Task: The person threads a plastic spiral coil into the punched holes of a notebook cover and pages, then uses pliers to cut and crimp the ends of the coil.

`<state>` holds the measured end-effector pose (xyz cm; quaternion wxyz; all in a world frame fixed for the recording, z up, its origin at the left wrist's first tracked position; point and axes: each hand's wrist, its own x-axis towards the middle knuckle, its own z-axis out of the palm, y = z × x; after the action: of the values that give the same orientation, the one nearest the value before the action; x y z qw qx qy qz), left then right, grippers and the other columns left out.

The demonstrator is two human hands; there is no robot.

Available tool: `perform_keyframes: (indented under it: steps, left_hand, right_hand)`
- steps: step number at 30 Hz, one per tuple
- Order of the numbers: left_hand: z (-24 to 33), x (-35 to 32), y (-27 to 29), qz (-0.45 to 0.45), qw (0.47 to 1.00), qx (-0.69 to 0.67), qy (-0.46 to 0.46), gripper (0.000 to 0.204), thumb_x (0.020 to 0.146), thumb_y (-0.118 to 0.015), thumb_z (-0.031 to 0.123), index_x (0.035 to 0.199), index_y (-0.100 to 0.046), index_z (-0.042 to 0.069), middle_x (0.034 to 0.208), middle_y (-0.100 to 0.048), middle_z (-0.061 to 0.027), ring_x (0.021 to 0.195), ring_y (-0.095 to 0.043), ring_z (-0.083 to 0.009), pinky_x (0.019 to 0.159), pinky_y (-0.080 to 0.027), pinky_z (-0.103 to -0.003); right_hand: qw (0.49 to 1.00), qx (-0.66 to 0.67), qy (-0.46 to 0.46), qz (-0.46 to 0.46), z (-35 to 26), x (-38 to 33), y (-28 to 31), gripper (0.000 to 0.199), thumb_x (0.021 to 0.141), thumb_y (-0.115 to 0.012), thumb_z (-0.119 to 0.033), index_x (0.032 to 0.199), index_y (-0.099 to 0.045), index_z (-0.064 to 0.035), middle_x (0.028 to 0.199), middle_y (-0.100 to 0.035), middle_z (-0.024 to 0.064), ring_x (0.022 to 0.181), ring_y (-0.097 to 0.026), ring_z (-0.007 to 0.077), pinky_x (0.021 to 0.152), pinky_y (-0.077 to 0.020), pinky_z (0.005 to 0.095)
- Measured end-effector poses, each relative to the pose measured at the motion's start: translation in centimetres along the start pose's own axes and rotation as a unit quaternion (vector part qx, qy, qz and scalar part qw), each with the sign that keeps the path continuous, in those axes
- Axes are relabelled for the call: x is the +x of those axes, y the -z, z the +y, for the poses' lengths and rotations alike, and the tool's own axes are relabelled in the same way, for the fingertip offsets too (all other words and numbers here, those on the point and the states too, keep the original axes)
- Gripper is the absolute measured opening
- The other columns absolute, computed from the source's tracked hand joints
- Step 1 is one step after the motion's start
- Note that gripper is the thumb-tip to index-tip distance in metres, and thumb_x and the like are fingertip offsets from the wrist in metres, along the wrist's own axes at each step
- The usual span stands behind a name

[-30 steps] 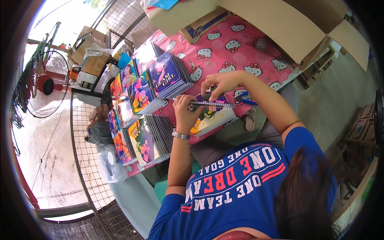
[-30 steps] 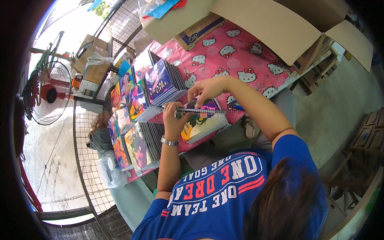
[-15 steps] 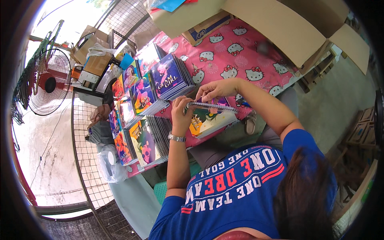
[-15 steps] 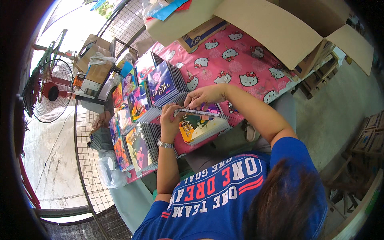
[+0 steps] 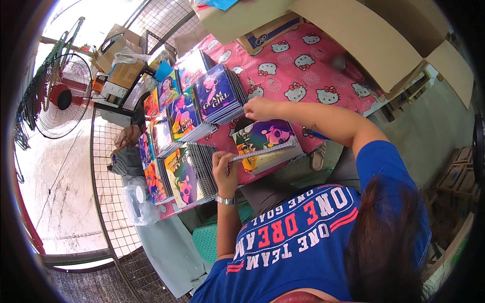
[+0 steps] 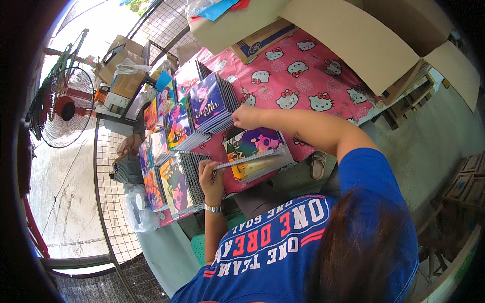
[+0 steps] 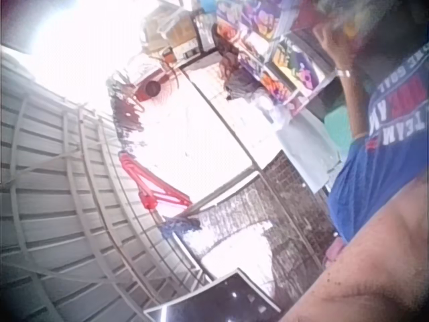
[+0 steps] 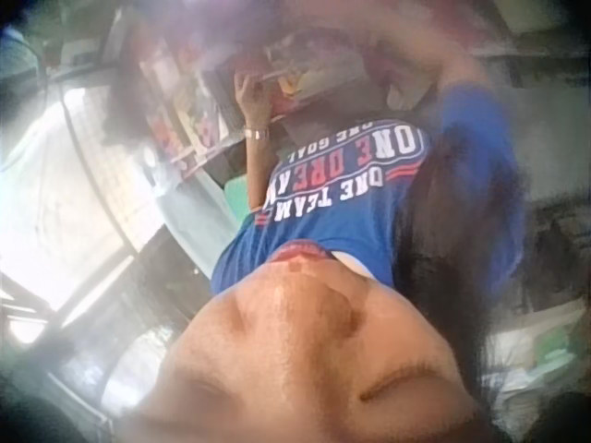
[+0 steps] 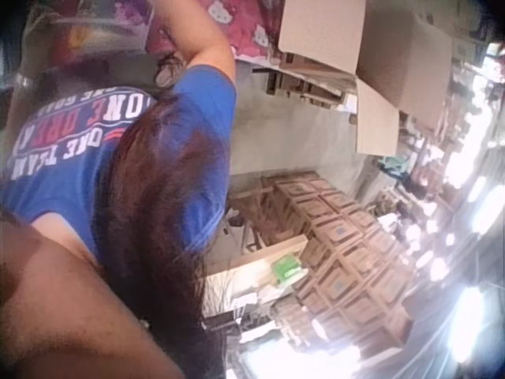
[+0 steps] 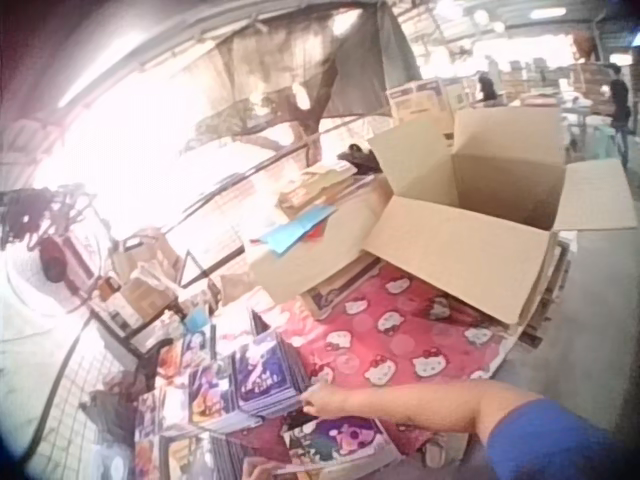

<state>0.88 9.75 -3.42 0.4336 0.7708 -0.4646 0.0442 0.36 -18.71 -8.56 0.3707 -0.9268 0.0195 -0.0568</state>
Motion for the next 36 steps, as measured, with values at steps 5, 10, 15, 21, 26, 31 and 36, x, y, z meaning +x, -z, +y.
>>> perform_keyframes:
  steps: [5, 10, 15, 21, 26, 31, 36]
  left_hand:
    - [-0.7, -4.0, 0.9, 0.042, 0.997, -0.034, 0.052, 0.025, 0.072, -0.074, -0.004, 0.094, -0.065, 0.003, 0.096, -0.056, -0.0091, 0.089, -0.058, -0.0222, 0.076, -0.049, -0.032]
    - [-0.6, -2.5, -0.6, 0.014, 0.997, -0.065, 0.035, 0.026, 0.072, -0.075, -0.003, 0.095, -0.064, 0.002, 0.097, -0.057, -0.0098, 0.092, -0.058, -0.0235, 0.08, -0.049, -0.033]
    - [-0.3, -1.5, -2.0, 0.035, 0.996, -0.075, 0.015, 0.028, 0.07, -0.075, -0.006, 0.095, -0.065, 0.002, 0.097, -0.057, -0.0103, 0.09, -0.059, -0.0241, 0.079, -0.05, -0.033]
    - [1.5, 2.3, -4.6, -0.01, 0.995, -0.093, 0.021, 0.028, 0.071, -0.075, -0.006, 0.095, -0.065, 0.002, 0.095, -0.055, -0.0094, 0.087, -0.059, -0.0223, 0.074, -0.051, -0.032]
    - [1.2, 5.0, -6.5, -0.091, 0.986, -0.138, -0.006, 0.026, 0.073, -0.079, 0.001, 0.095, -0.064, 0.002, 0.1, -0.054, -0.0079, 0.086, -0.058, -0.02, 0.071, -0.051, -0.031]
    - [1.4, 6.7, -6.4, -0.143, 0.982, -0.124, -0.028, 0.03, 0.071, -0.083, 0.005, 0.095, -0.065, 0.002, 0.099, -0.054, -0.0065, 0.086, -0.059, -0.0177, 0.068, -0.051, -0.029]
    - [0.3, 6.1, -6.1, -0.135, 0.979, -0.15, 0.001, 0.031, 0.069, -0.083, 0.005, 0.095, -0.065, 0.002, 0.098, -0.054, -0.0056, 0.083, -0.059, -0.0155, 0.068, -0.051, -0.028]
  right_hand:
    - [0.99, -0.061, -0.13, -0.005, -0.9, 2.1, -4.4, 0.017, 0.084, -0.064, -0.017, 0.092, -0.07, -0.0034, 0.098, -0.069, 0.0193, 0.095, -0.067, 0.0376, 0.082, -0.0541, 0.0475]
    - [0.966, -0.05, -0.228, 0.109, 2.7, 2.7, -5.0, 0.02, 0.074, -0.065, -0.01, 0.092, -0.071, -0.0056, 0.099, -0.069, 0.0207, 0.095, -0.067, 0.0385, 0.083, -0.0545, 0.0472]
    - [0.908, -0.036, -0.237, 0.343, 6.3, -4.5, 1.9, 0.028, 0.07, -0.068, -0.017, 0.091, -0.061, -0.0002, 0.09, -0.068, 0.0232, 0.087, -0.067, 0.0401, 0.076, -0.0525, 0.0486]
    - [0.859, 0.159, -0.474, 0.113, 6.8, -14.5, 7.1, 0.04, 0.064, -0.075, -0.02, 0.096, -0.055, -0.0041, 0.105, -0.067, 0.0212, 0.097, -0.065, 0.0392, 0.084, -0.0516, 0.0494]
    - [0.959, -0.223, -0.05, 0.169, 9.3, -14.2, 5.7, 0.038, 0.061, -0.076, -0.019, 0.09, -0.054, -0.0099, 0.133, -0.052, 0.0201, 0.126, -0.049, 0.0363, 0.095, -0.0454, 0.0474]
    - [0.987, -0.147, -0.061, -0.02, 10.7, -10.7, 6.7, 0.034, 0.065, -0.074, -0.022, 0.093, -0.059, -0.0106, 0.134, -0.052, 0.0167, 0.121, -0.051, 0.0336, 0.098, -0.0428, 0.0409]
    - [0.903, 0.415, -0.015, -0.112, -1.1, -9.8, 10.1, 0.036, 0.083, -0.067, -0.033, 0.111, -0.065, -0.0099, 0.113, -0.062, 0.0084, 0.104, -0.058, 0.0175, 0.089, -0.0455, 0.031]
